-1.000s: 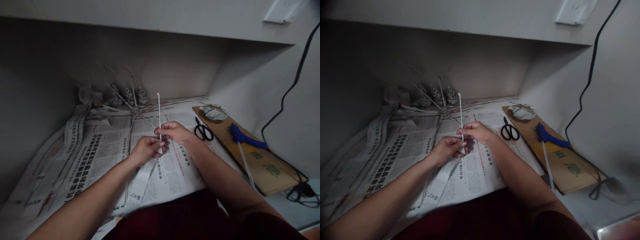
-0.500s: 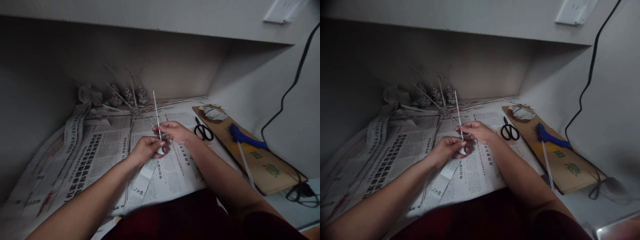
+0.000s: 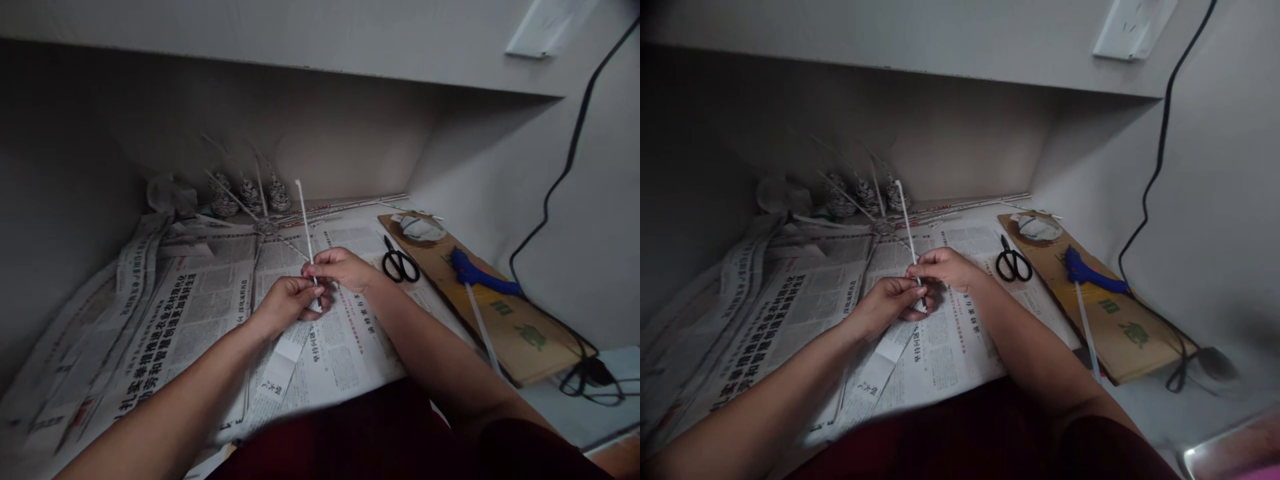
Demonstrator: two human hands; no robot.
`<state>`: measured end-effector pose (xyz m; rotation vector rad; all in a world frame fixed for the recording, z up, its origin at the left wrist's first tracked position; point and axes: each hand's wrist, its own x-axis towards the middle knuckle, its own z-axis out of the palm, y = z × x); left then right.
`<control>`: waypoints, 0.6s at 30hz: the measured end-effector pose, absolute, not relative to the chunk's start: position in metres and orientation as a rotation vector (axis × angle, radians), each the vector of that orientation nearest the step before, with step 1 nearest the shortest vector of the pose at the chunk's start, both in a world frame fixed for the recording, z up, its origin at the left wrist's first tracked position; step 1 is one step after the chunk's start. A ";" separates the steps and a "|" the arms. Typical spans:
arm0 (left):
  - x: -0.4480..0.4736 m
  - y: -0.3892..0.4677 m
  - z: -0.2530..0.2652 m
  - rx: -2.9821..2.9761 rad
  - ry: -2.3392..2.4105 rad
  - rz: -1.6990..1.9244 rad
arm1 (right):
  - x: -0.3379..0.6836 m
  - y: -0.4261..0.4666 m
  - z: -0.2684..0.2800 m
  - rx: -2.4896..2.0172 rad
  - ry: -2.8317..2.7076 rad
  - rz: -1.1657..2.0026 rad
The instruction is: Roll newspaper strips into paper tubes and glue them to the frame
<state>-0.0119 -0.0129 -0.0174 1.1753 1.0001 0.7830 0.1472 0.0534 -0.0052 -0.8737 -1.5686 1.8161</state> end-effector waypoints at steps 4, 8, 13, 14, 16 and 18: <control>-0.011 -0.013 -0.015 1.186 1.005 0.773 | 0.141 0.052 -0.011 -0.920 -1.531 1.681; -0.011 -0.014 -0.014 1.185 0.991 0.779 | 0.144 0.067 -0.012 -0.917 -1.524 1.514; -0.013 -0.013 -0.018 1.187 1.005 0.777 | 0.199 0.114 0.013 -1.851 -1.809 0.418; -0.013 -0.012 -0.019 1.185 1.004 0.777 | 0.218 0.122 0.020 -1.964 -1.786 0.287; -0.014 -0.011 -0.020 1.181 1.004 0.778 | 0.255 0.131 0.033 -2.132 -1.699 0.119; -0.014 -0.010 -0.022 1.184 1.003 0.779 | 0.287 0.132 0.039 -2.381 -1.616 -0.007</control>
